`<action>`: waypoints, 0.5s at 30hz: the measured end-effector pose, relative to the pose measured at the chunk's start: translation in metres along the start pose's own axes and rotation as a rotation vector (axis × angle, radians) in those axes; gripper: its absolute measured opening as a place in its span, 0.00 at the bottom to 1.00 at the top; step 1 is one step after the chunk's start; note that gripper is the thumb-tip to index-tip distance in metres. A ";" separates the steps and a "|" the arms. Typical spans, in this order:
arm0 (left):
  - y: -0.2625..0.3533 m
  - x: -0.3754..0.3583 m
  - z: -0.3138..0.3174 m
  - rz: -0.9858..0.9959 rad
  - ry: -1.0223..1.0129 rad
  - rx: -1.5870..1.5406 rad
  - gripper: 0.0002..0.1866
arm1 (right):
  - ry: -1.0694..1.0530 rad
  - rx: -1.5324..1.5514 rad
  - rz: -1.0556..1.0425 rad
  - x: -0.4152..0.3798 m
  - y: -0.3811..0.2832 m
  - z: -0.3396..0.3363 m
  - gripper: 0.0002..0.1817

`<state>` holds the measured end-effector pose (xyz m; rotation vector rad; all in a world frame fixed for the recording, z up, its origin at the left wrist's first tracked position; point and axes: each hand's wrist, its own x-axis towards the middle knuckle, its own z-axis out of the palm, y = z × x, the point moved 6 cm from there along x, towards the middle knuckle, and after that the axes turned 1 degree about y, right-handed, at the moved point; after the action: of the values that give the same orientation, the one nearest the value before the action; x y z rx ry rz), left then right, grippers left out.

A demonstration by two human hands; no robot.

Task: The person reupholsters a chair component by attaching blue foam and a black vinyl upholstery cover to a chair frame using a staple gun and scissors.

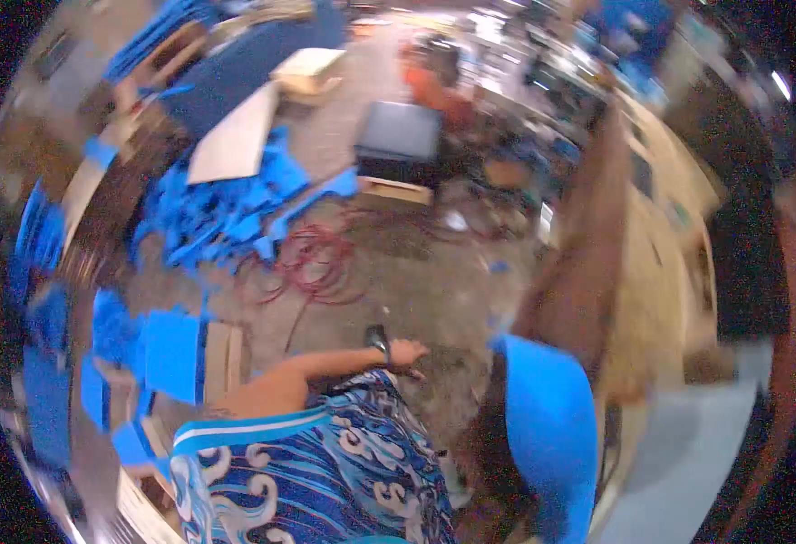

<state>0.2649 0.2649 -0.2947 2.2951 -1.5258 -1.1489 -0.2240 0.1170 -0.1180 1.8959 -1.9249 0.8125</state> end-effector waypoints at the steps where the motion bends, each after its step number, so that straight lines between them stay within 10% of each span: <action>1: -0.023 -0.028 -0.012 -0.041 0.014 -0.039 0.44 | -0.067 0.113 -0.080 -0.010 -0.053 0.018 0.22; 8: -0.274 -0.141 -0.090 -0.468 0.352 -0.510 0.41 | -1.000 0.428 -0.468 -0.106 -0.364 0.186 0.18; 15: -0.453 -0.284 -0.137 -0.992 0.938 -0.896 0.37 | -1.493 0.146 -0.688 -0.161 -0.499 0.308 0.18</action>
<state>0.6305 0.6785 -0.2863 2.2225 0.4457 -0.4548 0.3282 0.0841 -0.3701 3.3509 -1.3362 -0.9909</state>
